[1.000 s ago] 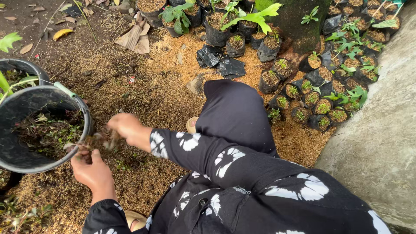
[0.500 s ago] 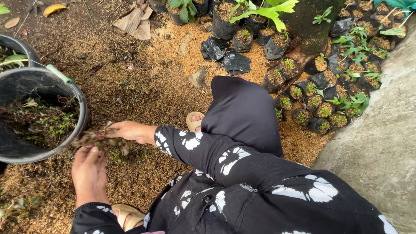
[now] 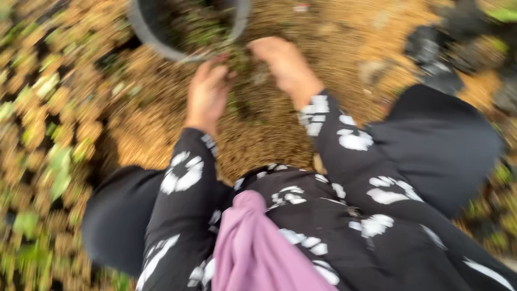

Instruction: The person sits on the ground at a plant nursery and sorts seedlings. They take handfuls of uprooted seedlings from a bucket, separate individual plants by hand, and place them into the seedling plug trays arranged on the ground beside them.

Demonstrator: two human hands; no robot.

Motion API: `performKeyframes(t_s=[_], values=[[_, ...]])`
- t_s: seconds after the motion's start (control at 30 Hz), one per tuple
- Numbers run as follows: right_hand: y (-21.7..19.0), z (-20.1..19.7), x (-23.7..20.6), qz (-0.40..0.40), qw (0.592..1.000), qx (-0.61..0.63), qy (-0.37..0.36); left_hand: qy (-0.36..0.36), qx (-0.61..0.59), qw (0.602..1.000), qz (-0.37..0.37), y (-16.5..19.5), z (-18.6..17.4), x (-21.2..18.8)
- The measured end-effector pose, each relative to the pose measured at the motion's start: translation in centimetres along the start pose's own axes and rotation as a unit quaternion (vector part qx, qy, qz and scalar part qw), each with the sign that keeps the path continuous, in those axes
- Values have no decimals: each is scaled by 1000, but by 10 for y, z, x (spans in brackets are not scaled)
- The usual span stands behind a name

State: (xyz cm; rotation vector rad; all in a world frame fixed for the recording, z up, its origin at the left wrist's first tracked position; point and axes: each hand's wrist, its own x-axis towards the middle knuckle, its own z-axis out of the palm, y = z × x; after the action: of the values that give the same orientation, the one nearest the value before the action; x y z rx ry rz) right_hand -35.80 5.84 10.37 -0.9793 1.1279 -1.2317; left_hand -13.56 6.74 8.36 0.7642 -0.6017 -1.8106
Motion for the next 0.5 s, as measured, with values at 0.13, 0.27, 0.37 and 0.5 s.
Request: performKeyframes(t_s=[0.13, 0.27, 0.37, 0.5], values=[[-11, -7, 4, 76, 996, 2, -42, -6, -17, 999, 34, -9, -17, 13], [-10, 7, 5, 49, 993, -10, -109, 50, 91, 992, 70, -14, -20, 22], [-7, 21, 2, 4, 983, -102, -150, 69, 139, 983, 96, -14, -14, 24], [-11, 30, -5, 2, 978, -158, -139, 76, 126, 984, 102, -17, -13, 26]])
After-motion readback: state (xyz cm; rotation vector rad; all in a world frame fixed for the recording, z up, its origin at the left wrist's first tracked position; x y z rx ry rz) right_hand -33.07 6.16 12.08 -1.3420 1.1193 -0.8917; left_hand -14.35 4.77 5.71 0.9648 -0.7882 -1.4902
